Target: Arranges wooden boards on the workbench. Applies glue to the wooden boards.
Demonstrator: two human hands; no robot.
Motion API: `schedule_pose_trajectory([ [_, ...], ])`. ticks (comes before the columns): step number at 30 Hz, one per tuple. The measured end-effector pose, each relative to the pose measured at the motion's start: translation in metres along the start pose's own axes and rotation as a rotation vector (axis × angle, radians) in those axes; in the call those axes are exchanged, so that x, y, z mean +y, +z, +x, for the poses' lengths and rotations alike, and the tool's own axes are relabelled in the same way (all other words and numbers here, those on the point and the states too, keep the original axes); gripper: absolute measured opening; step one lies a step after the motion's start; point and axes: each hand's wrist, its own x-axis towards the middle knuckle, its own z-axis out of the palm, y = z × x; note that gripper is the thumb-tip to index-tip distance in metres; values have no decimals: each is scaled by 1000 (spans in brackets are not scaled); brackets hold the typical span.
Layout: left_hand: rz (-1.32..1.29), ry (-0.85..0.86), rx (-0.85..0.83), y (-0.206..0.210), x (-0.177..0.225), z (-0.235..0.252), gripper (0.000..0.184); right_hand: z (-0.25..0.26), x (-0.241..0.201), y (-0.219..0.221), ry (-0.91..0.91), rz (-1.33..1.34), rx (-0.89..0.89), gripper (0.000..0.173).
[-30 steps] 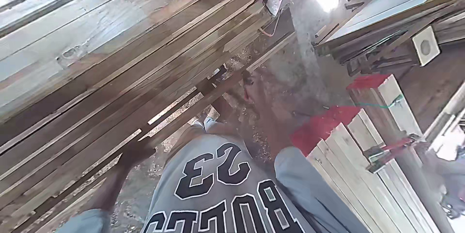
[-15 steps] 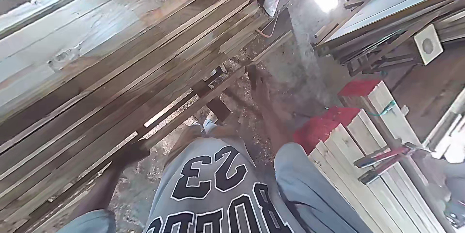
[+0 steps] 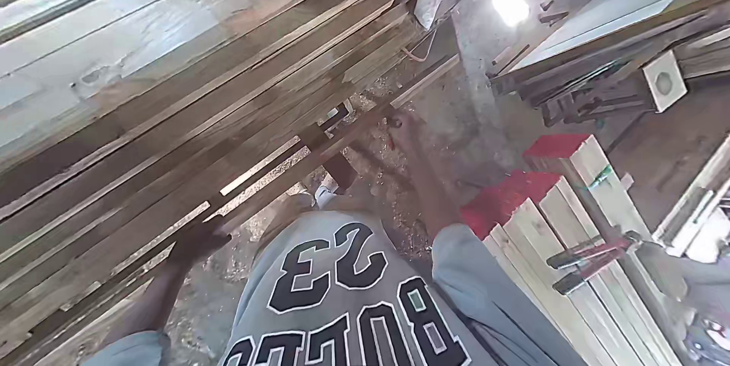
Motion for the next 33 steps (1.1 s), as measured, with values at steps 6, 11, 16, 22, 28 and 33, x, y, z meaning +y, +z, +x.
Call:
schedule_pose_trajectory([
  [6, 34, -8, 46, 5, 5, -5, 59, -53, -2, 24, 71, 18, -322, 41],
  [11, 114, -126, 121, 21, 24, -17, 64, -52, 20, 15, -60, -171, 32, 54],
  [16, 158, -179, 200, 41, 30, -17, 59, -35, 42, 49, -48, -346, 47, 53],
  [22, 134, -191, 246, 53, 29, -14, 48, -57, 41, 33, 48, -408, 70, 50],
  [28, 103, -96, 312, 54, 25, -18, 42, -15, -30, 26, 138, -393, 11, 36],
  [33, 14, 12, 311, 50, 17, -23, 39, -70, -63, 72, 184, -390, -213, 42],
])
